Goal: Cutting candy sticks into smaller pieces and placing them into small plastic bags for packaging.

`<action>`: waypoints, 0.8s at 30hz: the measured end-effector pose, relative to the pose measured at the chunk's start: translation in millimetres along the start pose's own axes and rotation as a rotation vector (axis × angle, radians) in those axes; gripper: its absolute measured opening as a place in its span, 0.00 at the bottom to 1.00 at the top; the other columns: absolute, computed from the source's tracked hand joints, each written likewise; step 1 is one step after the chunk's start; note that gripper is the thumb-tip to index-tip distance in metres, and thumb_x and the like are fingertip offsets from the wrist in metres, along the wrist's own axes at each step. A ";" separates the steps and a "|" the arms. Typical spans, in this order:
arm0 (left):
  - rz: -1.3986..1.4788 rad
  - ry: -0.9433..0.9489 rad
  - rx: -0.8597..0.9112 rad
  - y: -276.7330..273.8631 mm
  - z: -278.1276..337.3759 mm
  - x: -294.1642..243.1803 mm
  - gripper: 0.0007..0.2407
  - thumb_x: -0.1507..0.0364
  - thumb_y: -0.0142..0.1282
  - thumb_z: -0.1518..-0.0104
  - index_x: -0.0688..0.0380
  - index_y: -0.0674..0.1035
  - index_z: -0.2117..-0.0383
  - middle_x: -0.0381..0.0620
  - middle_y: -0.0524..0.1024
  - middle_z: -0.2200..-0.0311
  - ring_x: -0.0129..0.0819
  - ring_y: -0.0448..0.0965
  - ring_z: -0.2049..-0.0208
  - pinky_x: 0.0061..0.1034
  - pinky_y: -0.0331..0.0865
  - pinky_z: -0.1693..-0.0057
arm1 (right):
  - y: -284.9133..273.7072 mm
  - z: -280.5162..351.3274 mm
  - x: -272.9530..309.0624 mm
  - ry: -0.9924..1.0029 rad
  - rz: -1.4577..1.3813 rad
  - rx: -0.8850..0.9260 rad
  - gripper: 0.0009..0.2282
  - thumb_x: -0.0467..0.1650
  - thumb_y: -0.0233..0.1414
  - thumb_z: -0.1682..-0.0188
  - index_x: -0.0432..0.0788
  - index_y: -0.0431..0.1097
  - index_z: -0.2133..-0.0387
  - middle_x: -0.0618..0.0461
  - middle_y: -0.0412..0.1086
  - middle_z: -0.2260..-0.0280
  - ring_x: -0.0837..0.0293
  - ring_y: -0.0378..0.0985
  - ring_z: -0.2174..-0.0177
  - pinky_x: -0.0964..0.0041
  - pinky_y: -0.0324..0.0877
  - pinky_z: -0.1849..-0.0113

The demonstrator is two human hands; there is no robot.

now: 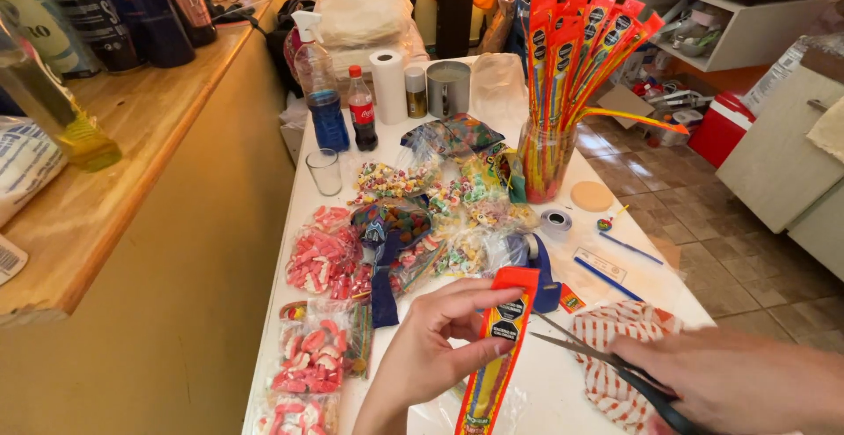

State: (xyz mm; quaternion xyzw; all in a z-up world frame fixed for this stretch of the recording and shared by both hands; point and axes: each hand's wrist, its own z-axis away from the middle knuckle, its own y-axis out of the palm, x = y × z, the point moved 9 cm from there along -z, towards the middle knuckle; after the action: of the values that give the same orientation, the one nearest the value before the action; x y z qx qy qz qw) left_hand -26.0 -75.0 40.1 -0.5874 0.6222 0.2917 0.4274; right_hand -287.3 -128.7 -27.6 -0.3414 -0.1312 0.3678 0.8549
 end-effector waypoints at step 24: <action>0.178 -0.083 0.053 7.3 -3.6 18.0 0.22 0.80 0.66 0.48 0.54 0.79 0.45 0.51 0.73 0.40 0.15 0.77 0.66 0.10 0.77 0.61 | -79.8 -2.4 33.5 -0.116 0.160 -0.183 0.12 0.46 0.57 0.45 0.65 0.59 0.58 0.62 0.67 0.78 0.55 0.68 0.74 0.59 0.63 0.70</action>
State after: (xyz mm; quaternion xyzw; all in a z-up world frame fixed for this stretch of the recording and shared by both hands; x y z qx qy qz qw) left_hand -32.9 -85.8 25.0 -0.5055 0.6613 0.3360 0.4407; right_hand -219.9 -145.4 24.0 -0.4055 -0.1861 0.4403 0.7791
